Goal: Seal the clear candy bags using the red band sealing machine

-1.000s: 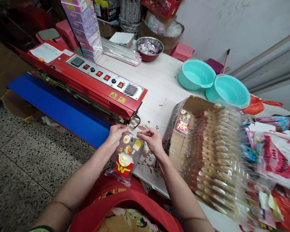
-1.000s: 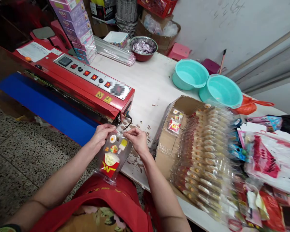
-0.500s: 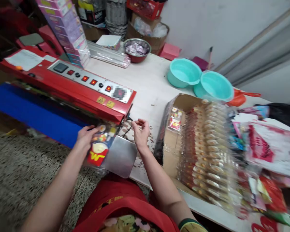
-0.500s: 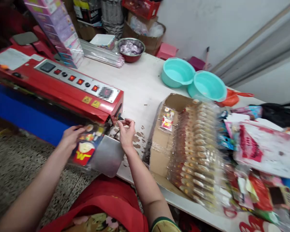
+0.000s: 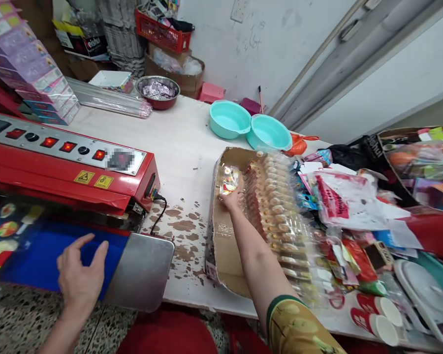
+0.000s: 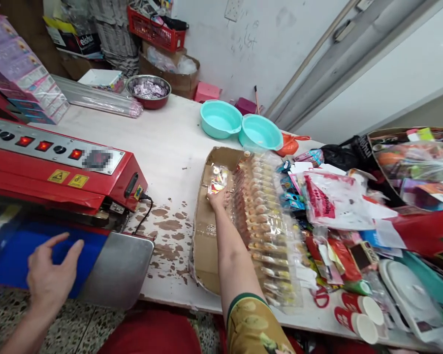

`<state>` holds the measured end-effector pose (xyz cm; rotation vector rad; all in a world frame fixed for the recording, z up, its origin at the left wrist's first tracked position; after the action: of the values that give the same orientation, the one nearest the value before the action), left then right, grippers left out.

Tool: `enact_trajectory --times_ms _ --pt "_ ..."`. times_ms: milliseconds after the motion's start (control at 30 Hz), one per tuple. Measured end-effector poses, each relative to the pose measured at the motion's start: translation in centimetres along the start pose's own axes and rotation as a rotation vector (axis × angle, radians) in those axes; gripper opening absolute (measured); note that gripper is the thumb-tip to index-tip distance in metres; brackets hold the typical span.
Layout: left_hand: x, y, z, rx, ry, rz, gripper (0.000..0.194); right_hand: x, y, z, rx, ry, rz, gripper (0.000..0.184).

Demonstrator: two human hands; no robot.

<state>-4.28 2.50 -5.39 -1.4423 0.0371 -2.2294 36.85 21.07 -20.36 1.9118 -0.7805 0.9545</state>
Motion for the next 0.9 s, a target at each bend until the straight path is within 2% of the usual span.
enact_trajectory --times_ms 67,133,233,300,367,433,500,600,700,767,833,867,900 --pt "-0.9 1.4 1.4 -0.084 0.086 -0.040 0.034 0.8 0.5 0.4 -0.035 -0.002 0.012 0.111" --pt "-1.6 2.3 3.3 -0.197 0.188 -0.060 0.031 2.9 1.9 0.9 -0.010 -0.025 0.045 0.111" --pt "-2.4 2.8 7.6 -0.299 0.414 -0.104 0.026 7.0 6.0 1.9 0.171 -0.098 0.139 0.109" --pt "-3.4 2.8 11.0 -0.225 0.613 -0.243 0.031 9.4 10.2 3.1 0.336 -0.152 0.184 0.110" --pt "-4.6 2.4 14.3 -0.064 0.848 -0.458 0.049 10.8 14.9 4.7 0.502 -0.203 0.182 0.111" --pt "-5.7 1.7 16.7 0.119 1.117 -0.651 0.072 11.3 19.2 6.3 0.646 -0.254 0.115 0.110" --pt "-6.1 1.0 17.8 0.277 1.347 -0.761 0.080 11.5 22.1 7.4 0.734 -0.311 -0.018 0.108" --pt "-4.9 0.4 17.1 0.379 1.469 -0.835 0.067 12.5 23.0 6.6 0.690 -0.477 -0.217 0.112" --pt "-2.8 0.7 14.8 0.367 1.427 -0.936 0.060 14.3 21.1 2.9 0.633 -0.656 -0.497 0.114" --pt "-1.7 1.3 13.0 0.362 1.378 -0.996 0.059 14.9 20.0 0.2 0.671 -0.637 -0.781 0.090" --pt "-1.1 2.0 11.3 0.373 1.340 -1.025 0.059 14.3 19.7 -1.6 0.678 -0.551 -1.019 0.051" --pt "-0.9 2.3 10.4 0.385 1.332 -1.028 0.060 13.6 19.8 -2.1 0.651 -0.518 -1.092 0.039" --pt "-0.8 2.6 9.7 0.402 1.326 -1.027 0.059 12.8 20.1 -2.3 0.607 -0.504 -1.132 0.035"
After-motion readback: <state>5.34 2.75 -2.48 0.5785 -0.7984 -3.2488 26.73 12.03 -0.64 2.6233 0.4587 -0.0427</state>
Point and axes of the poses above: each hand's wrist, its own y-axis away from the middle knuckle, its own x-axis out of the back of the hand, z = x × y, the point moved 1 cm from there along -y, towards the middle knuckle, and after that the axes turned 10 degrees about -x, right-handed, at the moved point
